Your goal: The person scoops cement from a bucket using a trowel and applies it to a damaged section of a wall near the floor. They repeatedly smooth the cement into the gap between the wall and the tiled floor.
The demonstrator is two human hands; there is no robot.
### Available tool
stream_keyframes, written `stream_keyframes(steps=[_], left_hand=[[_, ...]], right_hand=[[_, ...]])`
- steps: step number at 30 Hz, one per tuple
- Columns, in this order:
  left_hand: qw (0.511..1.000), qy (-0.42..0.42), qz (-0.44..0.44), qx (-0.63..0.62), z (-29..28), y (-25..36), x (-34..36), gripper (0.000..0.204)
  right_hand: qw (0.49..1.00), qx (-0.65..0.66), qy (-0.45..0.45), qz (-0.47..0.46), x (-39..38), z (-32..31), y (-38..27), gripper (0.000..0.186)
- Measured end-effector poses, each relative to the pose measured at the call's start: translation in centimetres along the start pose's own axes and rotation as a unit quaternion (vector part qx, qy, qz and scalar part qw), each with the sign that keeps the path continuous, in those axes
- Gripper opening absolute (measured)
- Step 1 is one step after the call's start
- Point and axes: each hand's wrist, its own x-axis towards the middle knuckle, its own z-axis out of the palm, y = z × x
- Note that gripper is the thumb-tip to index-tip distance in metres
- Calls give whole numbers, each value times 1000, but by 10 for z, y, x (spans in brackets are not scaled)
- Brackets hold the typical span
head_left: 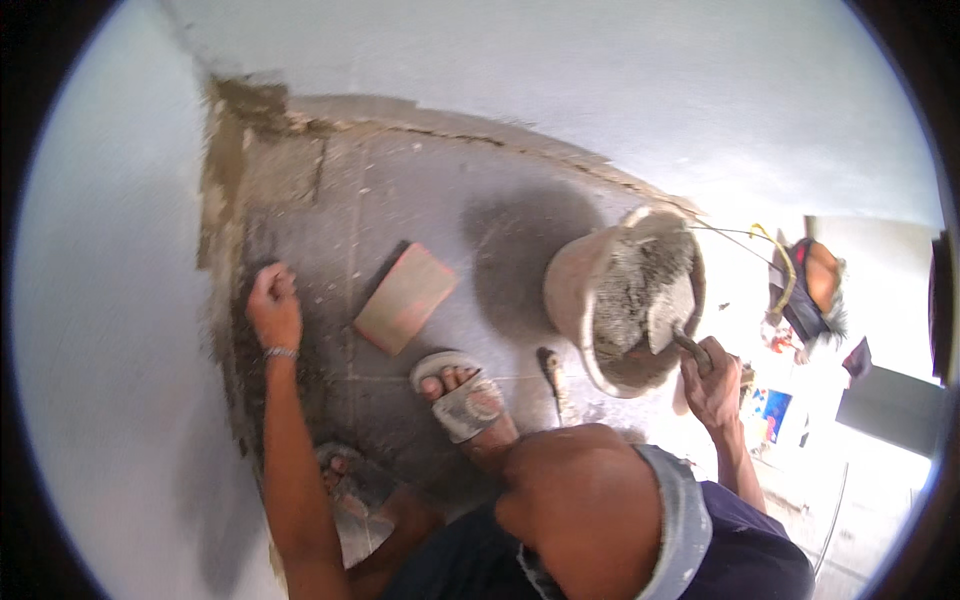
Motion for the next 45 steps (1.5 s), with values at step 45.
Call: stream_keyframes(steps=[45], left_hand=[[974, -176, -56, 130, -80, 28, -35, 21]], right_hand=[[456, 820, -302, 167, 114, 249, -354, 39]])
